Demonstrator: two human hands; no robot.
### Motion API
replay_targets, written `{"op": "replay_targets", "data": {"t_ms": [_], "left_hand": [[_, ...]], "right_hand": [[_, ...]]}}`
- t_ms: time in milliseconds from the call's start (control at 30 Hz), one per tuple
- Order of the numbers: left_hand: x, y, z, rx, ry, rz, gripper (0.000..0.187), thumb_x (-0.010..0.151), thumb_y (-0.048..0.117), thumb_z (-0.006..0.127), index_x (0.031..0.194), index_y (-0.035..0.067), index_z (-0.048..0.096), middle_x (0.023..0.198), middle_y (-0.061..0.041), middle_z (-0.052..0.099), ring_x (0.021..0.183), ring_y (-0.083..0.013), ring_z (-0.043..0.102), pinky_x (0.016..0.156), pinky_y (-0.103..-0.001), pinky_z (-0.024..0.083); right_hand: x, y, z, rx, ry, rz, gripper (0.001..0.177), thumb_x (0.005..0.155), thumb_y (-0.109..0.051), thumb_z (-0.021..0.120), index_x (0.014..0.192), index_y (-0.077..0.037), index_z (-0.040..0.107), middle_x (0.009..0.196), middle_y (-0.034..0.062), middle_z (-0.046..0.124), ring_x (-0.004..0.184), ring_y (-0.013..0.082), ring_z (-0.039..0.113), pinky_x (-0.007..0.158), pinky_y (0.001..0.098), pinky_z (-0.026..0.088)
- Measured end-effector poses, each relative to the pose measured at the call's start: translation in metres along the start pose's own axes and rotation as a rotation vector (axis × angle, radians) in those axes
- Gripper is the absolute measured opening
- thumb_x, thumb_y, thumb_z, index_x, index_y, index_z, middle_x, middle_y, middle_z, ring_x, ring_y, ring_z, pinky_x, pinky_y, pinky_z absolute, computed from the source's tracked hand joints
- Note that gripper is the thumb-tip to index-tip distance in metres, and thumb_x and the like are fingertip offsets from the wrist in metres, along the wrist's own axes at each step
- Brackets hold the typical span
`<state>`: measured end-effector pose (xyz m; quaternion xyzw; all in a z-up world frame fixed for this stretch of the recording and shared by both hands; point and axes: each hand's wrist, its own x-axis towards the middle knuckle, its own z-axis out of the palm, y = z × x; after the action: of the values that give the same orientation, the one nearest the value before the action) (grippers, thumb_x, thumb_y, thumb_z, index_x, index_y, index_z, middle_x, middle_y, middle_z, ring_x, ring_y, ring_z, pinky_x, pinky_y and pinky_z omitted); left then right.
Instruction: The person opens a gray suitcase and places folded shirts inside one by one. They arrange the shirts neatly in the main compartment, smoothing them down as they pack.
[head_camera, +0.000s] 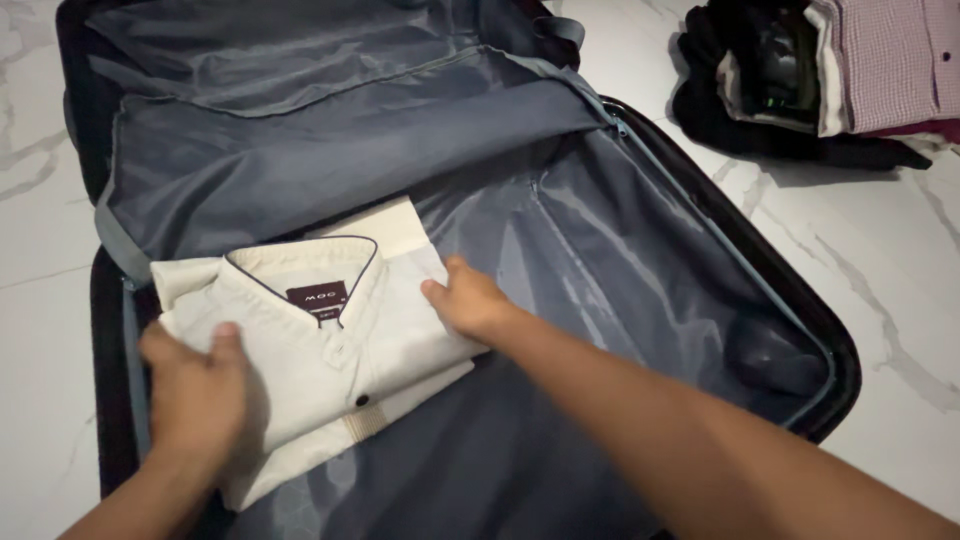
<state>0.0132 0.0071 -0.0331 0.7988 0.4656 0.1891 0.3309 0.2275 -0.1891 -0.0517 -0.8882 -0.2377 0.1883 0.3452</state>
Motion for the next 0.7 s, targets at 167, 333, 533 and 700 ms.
{"op": "replay_targets", "data": {"t_ms": [167,333,533,700], "left_hand": [[-0.006,0.006,-0.001,0.059,0.004,0.068,0.089,0.093,0.007,0.055,0.166,0.002,0.004,0.142,-0.037,0.049,0.127,-0.052,0.053,0.109,-0.052,0.04],[-0.035,0.016,-0.014,0.146,0.067,0.187,0.083,0.095,0.004,0.051,0.168,0.007,0.013,0.152,-0.036,0.04,0.135,-0.0505,0.047,0.112,-0.053,0.039],[-0.043,0.009,-0.003,0.24,-0.041,0.095,0.1,0.082,0.004,0.055,0.169,0.006,0.005,0.141,-0.041,0.033,0.119,-0.062,0.045,0.108,-0.058,0.038],[-0.037,-0.002,0.017,0.237,-0.011,0.084,0.094,0.085,0.005,0.055,0.166,0.005,0.007,0.145,-0.041,0.028,0.121,-0.0625,0.042,0.108,-0.058,0.037]], "right_hand": [[-0.013,-0.01,-0.003,-0.076,0.111,0.031,0.037,0.099,-0.031,0.053,0.128,-0.008,0.059,0.114,0.0262,0.07,0.112,0.0437,0.065,0.097,0.0498,0.05],[-0.034,-0.019,-0.006,-0.097,0.182,0.053,0.033,0.103,-0.034,0.048,0.115,-0.008,0.063,0.105,0.0248,0.074,0.104,0.0447,0.067,0.093,0.0534,0.049],[-0.02,-0.004,0.016,-0.12,0.162,-0.132,0.049,0.091,-0.044,0.067,0.113,-0.001,0.063,0.113,0.0258,0.066,0.107,0.0437,0.064,0.091,0.0497,0.05],[-0.005,-0.006,0.024,0.199,0.043,0.022,0.064,0.069,-0.033,0.085,0.119,-0.001,0.062,0.115,0.02,0.072,0.107,0.0336,0.072,0.092,0.0424,0.056]]}}
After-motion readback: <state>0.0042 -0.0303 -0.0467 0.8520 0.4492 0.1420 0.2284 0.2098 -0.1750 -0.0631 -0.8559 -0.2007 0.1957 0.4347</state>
